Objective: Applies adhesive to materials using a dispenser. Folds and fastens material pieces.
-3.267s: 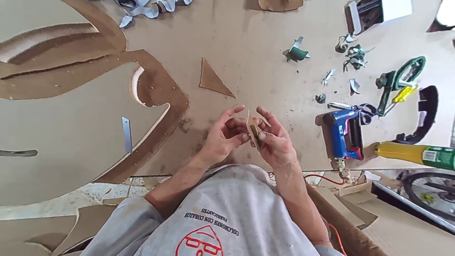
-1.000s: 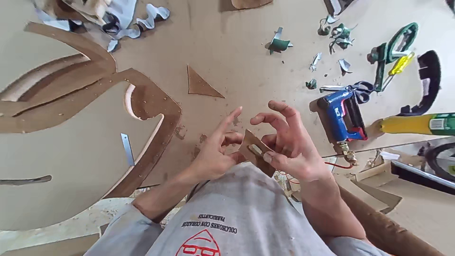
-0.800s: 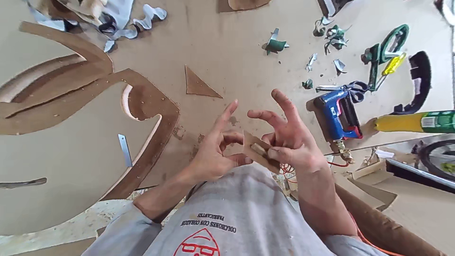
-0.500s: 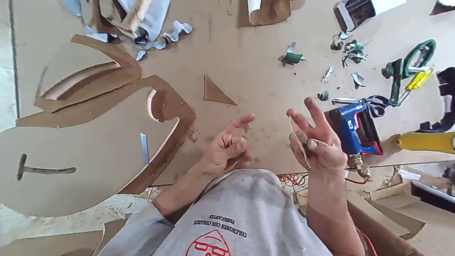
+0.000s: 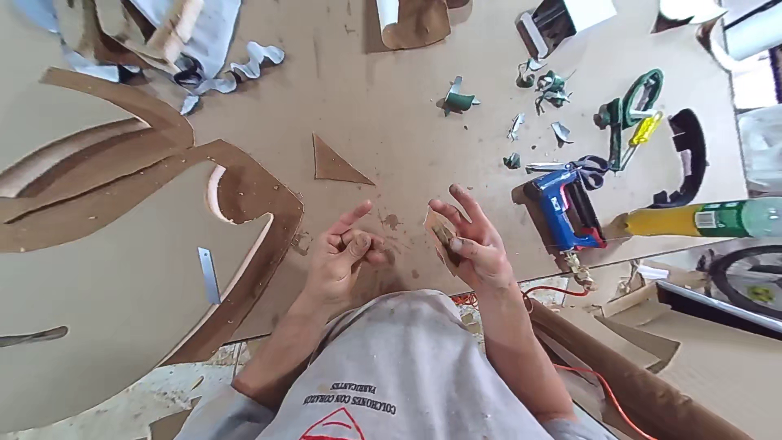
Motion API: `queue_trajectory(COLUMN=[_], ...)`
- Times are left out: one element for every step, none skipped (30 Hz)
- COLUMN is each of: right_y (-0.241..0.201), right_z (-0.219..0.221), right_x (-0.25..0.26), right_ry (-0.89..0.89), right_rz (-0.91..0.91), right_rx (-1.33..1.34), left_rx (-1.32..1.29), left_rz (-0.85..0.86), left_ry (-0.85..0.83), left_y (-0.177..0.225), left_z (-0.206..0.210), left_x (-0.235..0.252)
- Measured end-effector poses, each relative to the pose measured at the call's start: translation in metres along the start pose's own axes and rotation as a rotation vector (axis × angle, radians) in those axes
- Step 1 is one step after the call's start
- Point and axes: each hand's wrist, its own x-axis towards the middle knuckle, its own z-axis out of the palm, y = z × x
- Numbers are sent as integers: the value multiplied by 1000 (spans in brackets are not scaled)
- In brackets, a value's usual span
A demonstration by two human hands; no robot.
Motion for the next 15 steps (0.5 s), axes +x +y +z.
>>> queue_trajectory(right_y=[1, 3, 4, 4, 3, 3, 3, 3, 2, 1, -1, -2, -3, -3, -3], right_z=[0, 0, -1, -3, -4, -6, -7, -8, -9, -9, -10, -10, -9, -7, -4], right_x=[1, 2, 2, 2, 3, 3, 2, 2, 1, 0, -1, -1, -2, -3, -3], right_ry=[7, 14, 22, 30, 38, 48, 58, 65, 72, 79, 78, 75, 67, 49, 18], right_rz=[-5, -9, -9, -8, -7, -2, 2, 7, 10, 8, 3, -8, -15, -16, -16], right_rx=[-7, -21, -37, -47, -54, -53, -57, -65, -77, -87, -96, -100, -99, -92, -89], left_rx=[98, 271, 497, 721, 911, 1018, 1062, 1069, 1052, 1026, 985, 930, 846, 770, 782], left_rz=[18, 29, 11, -48, -131, -229, -301, -353, -405, -486, -577, -636, -673, -689, -639], left_ry=[9, -14, -77, -196, -362, -542, -701, -809, -865, -880, -862, -823, -756, -643, -476], left_y=[0, 0, 2, 4, 6, 9, 14, 24, 37, 53, 68, 79, 86, 87, 84], left_z=[-3, -6, -8, -11, -15, -19, -26, -35, -45, -55, -64, -73, -80, -81, -75], left_x=[-5, -11, -19, -30, -40, -52, -62, -70, -78, -85, -90, -94, -98, -102, -102])
